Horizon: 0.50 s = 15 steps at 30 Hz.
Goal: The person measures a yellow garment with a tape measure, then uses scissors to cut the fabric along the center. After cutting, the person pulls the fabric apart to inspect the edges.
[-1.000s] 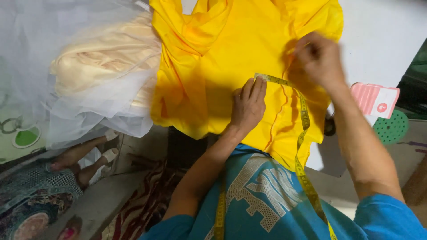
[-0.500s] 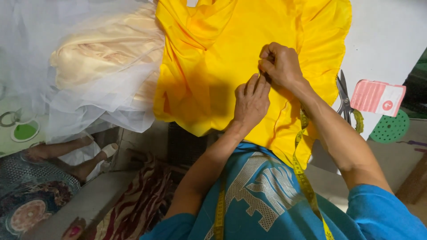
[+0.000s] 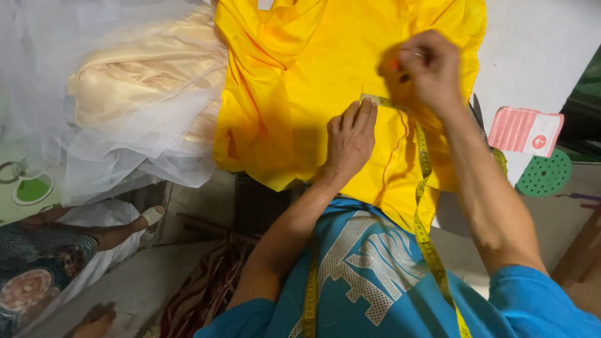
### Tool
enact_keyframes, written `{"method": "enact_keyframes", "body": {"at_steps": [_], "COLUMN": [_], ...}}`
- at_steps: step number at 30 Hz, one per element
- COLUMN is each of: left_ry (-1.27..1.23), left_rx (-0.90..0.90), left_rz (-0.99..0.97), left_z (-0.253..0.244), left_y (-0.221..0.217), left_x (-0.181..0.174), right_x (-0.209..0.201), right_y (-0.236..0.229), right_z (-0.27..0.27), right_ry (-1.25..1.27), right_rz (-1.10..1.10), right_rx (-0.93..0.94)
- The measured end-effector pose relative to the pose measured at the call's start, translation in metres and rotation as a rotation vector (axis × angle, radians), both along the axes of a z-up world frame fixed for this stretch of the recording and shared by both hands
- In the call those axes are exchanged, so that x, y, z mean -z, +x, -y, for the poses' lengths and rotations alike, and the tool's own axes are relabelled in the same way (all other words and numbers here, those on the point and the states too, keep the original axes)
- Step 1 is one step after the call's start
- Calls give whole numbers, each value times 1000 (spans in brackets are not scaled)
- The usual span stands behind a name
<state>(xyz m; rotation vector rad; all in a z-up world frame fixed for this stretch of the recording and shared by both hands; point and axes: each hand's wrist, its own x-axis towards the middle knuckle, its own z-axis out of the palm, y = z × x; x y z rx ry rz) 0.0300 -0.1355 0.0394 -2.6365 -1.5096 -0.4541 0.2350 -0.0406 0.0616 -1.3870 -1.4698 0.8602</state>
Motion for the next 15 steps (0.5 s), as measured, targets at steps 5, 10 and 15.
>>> {"method": "enact_keyframes", "body": {"at_steps": [5, 10, 15], "left_ry": [-29, -593, -541], "left_rx": [130, 290, 327], "left_rz": [99, 94, 478], "left_z": [-30, -69, -92], "left_y": [-18, -29, -42], "left_x": [-11, -3, -42], "right_x": [-68, -64, -75], "right_y": [-2, -12, 3], "right_z": [63, 94, 98], "right_ry": [-406, -547, -462], "right_rz": [228, 829, 894], "right_rx": [127, -102, -74]}}
